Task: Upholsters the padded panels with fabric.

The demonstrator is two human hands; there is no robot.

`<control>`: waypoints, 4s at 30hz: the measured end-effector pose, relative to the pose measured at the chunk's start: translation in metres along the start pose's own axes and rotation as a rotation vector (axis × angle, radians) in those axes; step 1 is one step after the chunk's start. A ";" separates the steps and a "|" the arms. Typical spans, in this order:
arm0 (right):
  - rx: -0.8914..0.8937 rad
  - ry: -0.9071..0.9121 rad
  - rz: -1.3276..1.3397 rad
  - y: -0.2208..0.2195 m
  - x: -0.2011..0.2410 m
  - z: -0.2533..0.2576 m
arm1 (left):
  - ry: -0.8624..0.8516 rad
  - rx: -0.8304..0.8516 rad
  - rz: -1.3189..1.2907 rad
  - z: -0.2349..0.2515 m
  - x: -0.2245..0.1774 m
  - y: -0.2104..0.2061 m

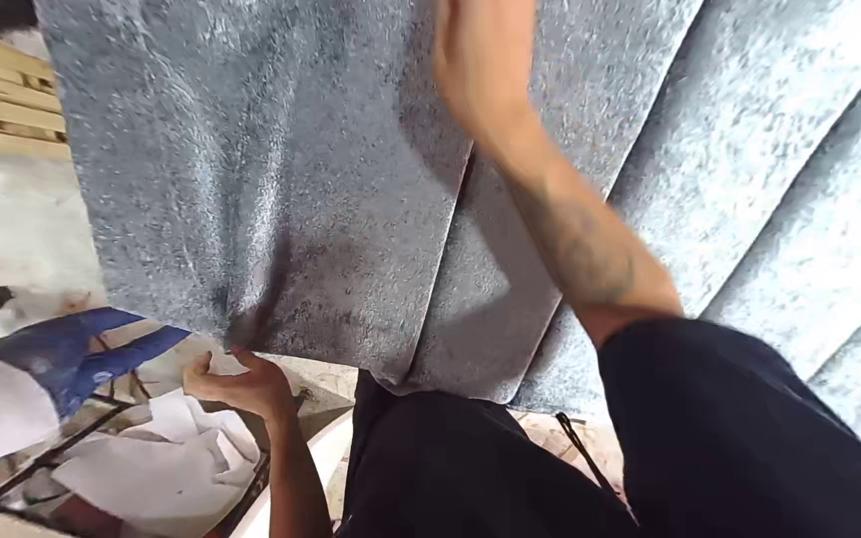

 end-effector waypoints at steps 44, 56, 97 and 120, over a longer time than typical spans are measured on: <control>0.319 0.162 -0.340 -0.017 -0.066 -0.062 | -0.737 0.440 -0.001 0.063 -0.104 -0.147; 0.417 0.307 -0.119 -0.043 0.097 -0.427 | -0.595 0.534 0.025 0.039 -0.117 -0.131; 0.283 0.109 -0.273 0.082 -0.224 -0.149 | -0.799 0.768 -0.213 -0.190 -0.286 -0.129; 0.682 0.155 0.513 0.117 -0.060 -0.534 | -1.656 1.274 -0.353 -0.265 -0.248 -0.102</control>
Point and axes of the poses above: each hand's wrist, its own z-axis towards the middle knuckle, its own y-axis out of the back of the hand, x = y × z, the point moved 3 cm from there along z, towards the middle knuckle, and after that the axes turned 3 degrees about -z, right-handed, at the moved point
